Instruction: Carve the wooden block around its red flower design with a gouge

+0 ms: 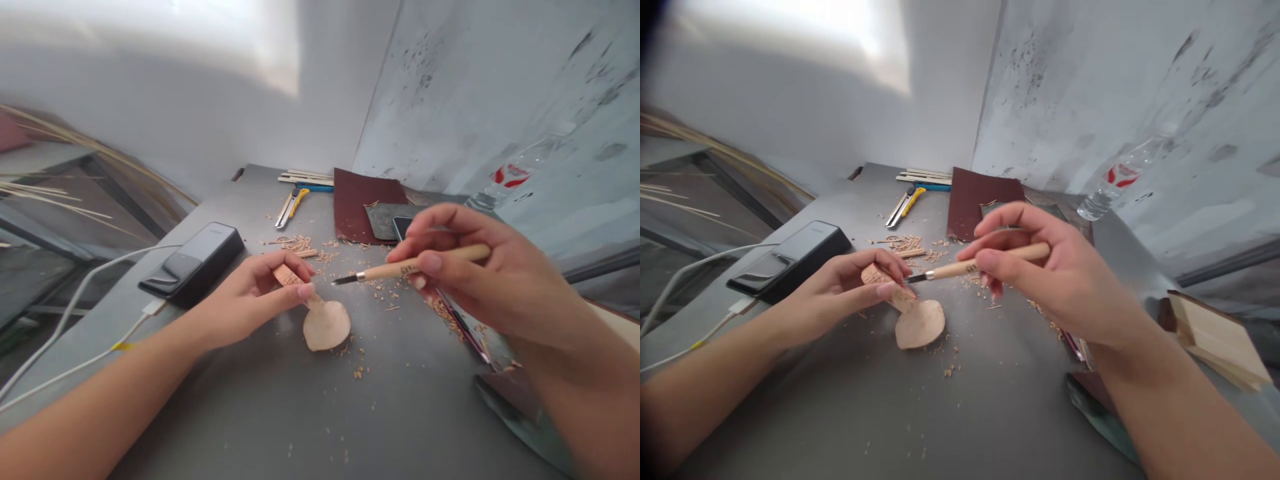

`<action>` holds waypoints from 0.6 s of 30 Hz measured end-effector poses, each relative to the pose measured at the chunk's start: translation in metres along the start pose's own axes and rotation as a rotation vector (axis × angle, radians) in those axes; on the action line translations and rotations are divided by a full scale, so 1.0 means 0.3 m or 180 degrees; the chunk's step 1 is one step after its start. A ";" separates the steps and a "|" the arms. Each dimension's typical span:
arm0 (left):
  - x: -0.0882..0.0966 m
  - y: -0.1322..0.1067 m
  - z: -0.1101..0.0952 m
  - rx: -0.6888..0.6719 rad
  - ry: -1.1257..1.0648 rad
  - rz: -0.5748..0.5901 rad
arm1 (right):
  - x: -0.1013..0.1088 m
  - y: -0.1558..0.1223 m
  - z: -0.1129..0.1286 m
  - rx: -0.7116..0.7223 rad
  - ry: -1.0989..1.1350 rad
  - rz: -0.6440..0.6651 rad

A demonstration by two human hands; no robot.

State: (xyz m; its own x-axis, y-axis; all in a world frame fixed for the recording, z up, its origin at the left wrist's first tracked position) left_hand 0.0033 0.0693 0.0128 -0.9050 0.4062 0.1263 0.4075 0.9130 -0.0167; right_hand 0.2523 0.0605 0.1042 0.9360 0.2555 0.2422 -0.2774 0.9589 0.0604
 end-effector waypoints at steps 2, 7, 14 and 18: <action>-0.004 0.000 0.018 0.0120 -0.0084 -0.0023 | -0.042 0.045 0.038 0.0300 0.0526 -0.0094; -0.015 0.006 0.039 0.0030 -0.0218 -0.0059 | -0.112 0.153 0.130 0.0629 0.1160 -0.0345; -0.042 0.007 0.050 0.0137 -0.0349 0.0074 | -0.117 0.206 0.115 0.0710 0.1697 -0.0829; -0.049 0.012 0.061 0.0202 -0.0635 -0.0030 | -0.149 0.229 0.034 0.0513 0.1832 -0.0605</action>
State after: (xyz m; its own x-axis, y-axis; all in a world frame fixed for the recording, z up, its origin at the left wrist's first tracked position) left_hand 0.0157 0.0674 -0.0073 -0.9176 0.3910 -0.0719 0.3960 0.9148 -0.0798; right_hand 0.1892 0.1137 0.1074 0.9265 0.1510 -0.3446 -0.0817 0.9748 0.2074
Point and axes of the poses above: each hand's wrist, its own y-axis towards the middle knuckle, its own x-axis out of the back of the hand, z = x × y, the point moved 6 cm from there along y, towards the middle knuckle, and after that the axes turned 2 degrees about x, right-handed, at the moved point
